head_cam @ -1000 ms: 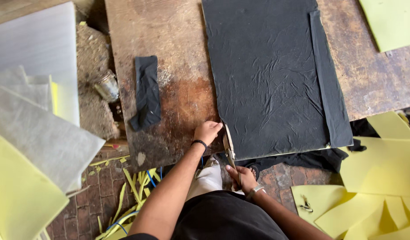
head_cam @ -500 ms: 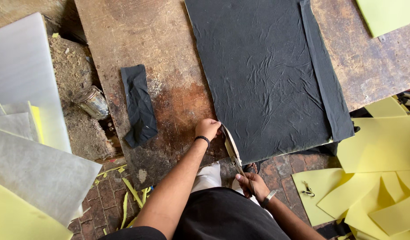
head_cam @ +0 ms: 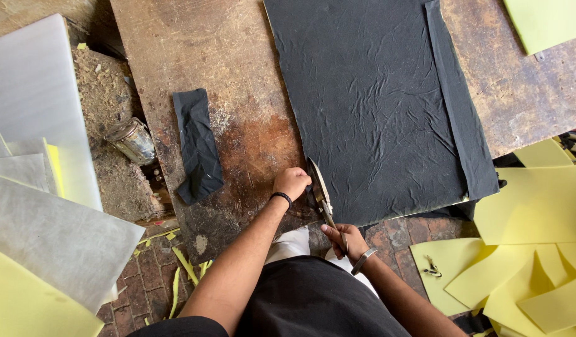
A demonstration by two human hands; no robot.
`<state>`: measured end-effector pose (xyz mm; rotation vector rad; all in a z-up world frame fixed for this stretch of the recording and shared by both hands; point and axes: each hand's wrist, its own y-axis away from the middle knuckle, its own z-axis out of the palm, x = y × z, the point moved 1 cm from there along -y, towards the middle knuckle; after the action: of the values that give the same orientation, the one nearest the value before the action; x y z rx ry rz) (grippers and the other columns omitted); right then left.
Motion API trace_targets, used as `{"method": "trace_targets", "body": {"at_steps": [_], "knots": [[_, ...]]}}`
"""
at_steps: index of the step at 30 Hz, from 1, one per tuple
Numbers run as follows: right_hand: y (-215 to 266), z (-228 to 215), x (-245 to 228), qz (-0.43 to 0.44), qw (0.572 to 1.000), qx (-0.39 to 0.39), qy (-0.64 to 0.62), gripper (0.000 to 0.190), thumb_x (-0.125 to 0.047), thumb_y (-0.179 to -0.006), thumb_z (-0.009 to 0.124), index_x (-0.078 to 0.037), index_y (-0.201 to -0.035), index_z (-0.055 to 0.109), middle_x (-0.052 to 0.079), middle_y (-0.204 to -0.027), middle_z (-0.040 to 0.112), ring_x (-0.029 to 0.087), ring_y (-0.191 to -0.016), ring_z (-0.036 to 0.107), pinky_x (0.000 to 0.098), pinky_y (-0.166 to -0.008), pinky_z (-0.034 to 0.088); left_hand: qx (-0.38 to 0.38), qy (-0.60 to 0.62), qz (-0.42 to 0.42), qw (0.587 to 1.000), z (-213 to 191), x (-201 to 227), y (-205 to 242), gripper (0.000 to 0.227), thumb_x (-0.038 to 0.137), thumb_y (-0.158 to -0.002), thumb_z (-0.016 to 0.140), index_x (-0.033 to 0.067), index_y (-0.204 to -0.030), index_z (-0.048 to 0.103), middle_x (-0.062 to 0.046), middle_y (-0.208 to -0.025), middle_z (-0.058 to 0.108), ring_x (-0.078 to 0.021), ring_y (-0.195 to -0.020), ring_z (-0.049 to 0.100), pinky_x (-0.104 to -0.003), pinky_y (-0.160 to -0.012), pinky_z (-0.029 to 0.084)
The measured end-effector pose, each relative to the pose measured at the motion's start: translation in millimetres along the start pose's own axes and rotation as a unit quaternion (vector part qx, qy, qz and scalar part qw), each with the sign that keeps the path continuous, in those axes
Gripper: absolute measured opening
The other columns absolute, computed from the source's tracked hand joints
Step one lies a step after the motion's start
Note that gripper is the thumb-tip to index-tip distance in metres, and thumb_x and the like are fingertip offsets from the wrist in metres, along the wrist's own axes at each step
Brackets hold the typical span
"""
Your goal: The person places a yellow foam sheet on a wooden table, sprays an adhesive on it, lays a black fabric over the foam, smooths it, and trims the excess fabric with scissors. The person folds the trimmed edges over the foam and continues trimming to fit the fabric neatly.
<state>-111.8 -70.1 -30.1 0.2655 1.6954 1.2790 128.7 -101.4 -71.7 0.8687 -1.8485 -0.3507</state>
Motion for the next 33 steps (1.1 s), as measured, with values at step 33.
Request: {"method": "trace_targets", "body": {"at_steps": [33], "knots": [[-64.5, 26.1, -104.4, -0.059, 0.998, 0.014, -0.027, 0.047, -0.055, -0.086, 0.072, -0.011, -0.074, 0.060, 0.001, -0.057, 0.052, 0.015, -0.046, 0.051, 0.0316, -0.043, 0.043, -0.067, -0.140, -0.009, 0.988, -76.8, 18.2, 34.4, 0.008, 0.021, -0.079, 0.074, 0.0164, -0.084, 0.078, -0.002, -0.081, 0.075, -0.0193, -0.078, 0.070, -0.038, -0.075, 0.056]]}}
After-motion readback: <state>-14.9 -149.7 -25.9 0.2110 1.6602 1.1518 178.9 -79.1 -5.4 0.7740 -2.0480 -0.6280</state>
